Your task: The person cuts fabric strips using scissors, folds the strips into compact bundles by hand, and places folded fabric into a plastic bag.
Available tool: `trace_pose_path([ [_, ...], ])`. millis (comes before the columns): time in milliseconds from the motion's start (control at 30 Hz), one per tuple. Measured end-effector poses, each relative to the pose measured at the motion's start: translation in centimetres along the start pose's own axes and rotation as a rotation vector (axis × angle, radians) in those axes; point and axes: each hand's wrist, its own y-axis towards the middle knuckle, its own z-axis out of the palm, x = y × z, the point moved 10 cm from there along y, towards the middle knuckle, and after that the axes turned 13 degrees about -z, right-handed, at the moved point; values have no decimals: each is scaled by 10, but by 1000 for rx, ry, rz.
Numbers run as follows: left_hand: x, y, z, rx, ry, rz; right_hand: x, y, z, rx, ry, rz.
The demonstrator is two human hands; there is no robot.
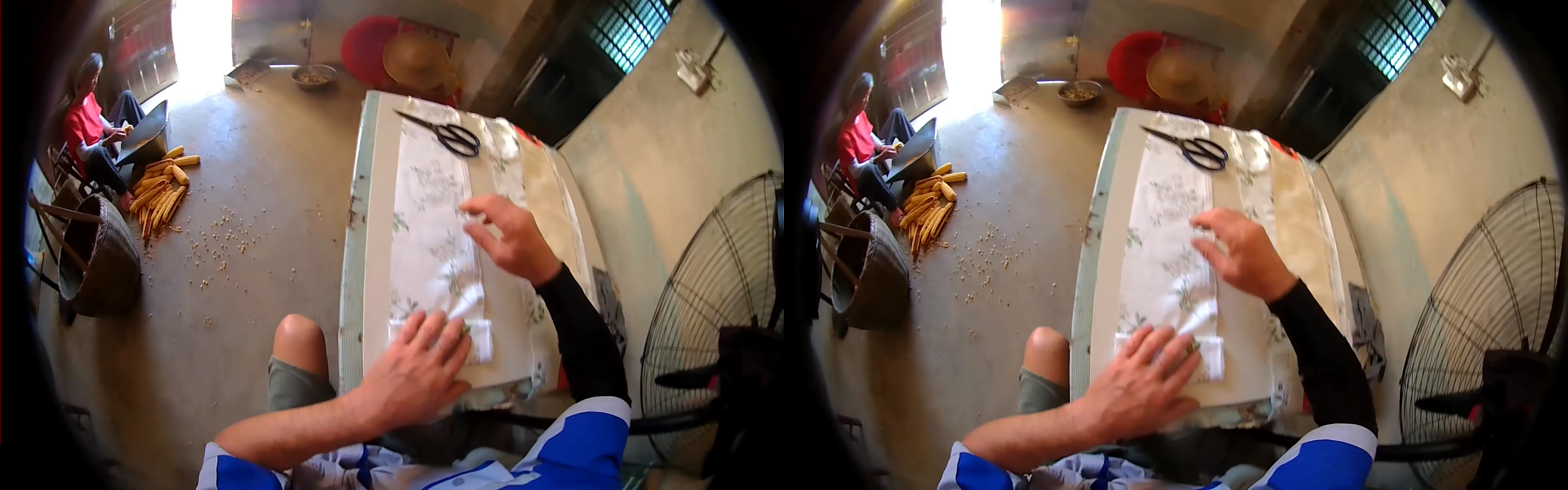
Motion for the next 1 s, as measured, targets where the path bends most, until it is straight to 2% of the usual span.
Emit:
trace_pose_path([
  [100, -1, 0, 0, 2, 11, -6, 86, -57, -4, 29, 37, -99],
  [233, -3, -1, -4, -13, -3, 4, 128, -109, 11, 23, 29, -39],
  [333, -3, 0, -3, -15, 26, 10, 140, -122, 18, 31, -92, -31],
  [533, -5, 1, -6, 0, 28, 12, 154, -127, 29, -13, -451, -184],
  [767, 5, 0, -10, -13, -50, 7, 161, -122, 22, -103, -471, -192],
  [1000, 14, -6, -9, 9, 7, 53, 165, -123, 16, -137, -374, -132],
])
